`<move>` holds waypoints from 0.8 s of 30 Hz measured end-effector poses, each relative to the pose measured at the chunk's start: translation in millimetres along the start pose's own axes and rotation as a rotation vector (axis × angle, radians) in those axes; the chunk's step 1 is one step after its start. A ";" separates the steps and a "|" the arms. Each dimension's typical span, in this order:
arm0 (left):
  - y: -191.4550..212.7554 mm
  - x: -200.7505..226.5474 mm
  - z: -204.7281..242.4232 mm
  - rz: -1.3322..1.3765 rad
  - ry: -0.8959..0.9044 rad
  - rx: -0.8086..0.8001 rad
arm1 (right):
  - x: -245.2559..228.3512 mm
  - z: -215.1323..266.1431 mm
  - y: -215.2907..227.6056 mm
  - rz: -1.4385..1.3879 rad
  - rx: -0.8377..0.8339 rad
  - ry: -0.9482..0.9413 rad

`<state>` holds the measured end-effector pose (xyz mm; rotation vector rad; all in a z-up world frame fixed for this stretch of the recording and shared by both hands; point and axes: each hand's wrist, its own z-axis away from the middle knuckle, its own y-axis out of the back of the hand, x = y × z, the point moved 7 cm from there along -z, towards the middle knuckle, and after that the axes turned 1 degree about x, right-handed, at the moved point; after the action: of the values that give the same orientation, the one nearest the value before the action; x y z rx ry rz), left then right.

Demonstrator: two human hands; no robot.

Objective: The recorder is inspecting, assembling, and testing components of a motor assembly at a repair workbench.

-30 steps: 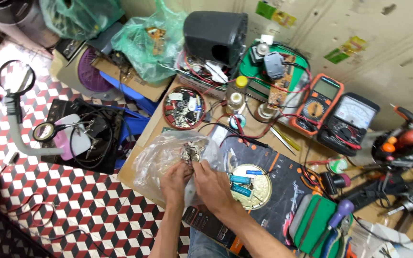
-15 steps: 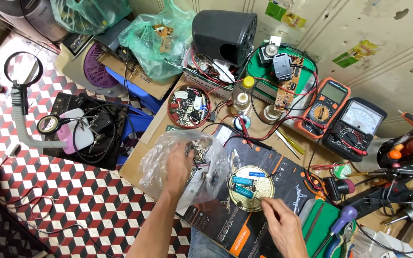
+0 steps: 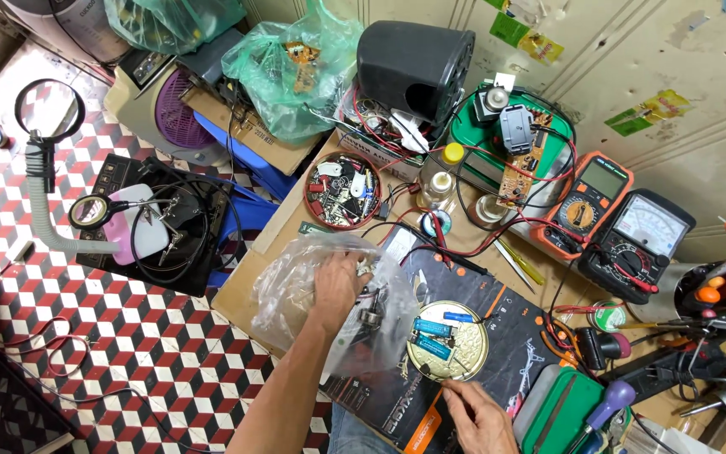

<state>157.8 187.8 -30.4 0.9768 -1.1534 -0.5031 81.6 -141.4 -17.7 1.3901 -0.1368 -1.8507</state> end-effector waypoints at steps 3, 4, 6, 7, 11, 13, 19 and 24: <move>-35.9 -36.2 -4.4 0.065 0.031 0.041 | -5.8 -2.2 5.5 0.022 0.037 0.059; -28.7 -33.4 -4.3 0.066 0.035 0.040 | -11.3 -3.0 8.1 0.024 0.034 0.059; -10.3 -35.1 -3.8 0.193 0.148 0.094 | -10.9 -4.4 11.9 0.021 0.008 -0.107; 6.9 -24.9 -0.7 0.192 0.149 0.096 | -13.9 -4.8 13.4 0.020 0.006 -0.105; -19.0 -65.6 28.7 0.790 0.667 -0.007 | -31.6 -4.2 17.4 -0.085 0.003 -0.198; -38.0 -91.1 44.0 1.204 0.733 0.106 | -43.5 -6.5 14.2 -0.128 -0.012 -0.259; 3.6 -59.7 83.3 1.407 0.622 0.161 | -105.4 -12.0 2.4 -0.223 0.050 0.052; 40.9 -21.3 107.6 1.539 0.517 0.137 | -159.4 -34.6 -41.0 -0.506 -0.108 -0.167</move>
<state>45.2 184.4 1.6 0.0887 -1.1211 1.0103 101.5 1.5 68.8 1.2700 0.2515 -2.3495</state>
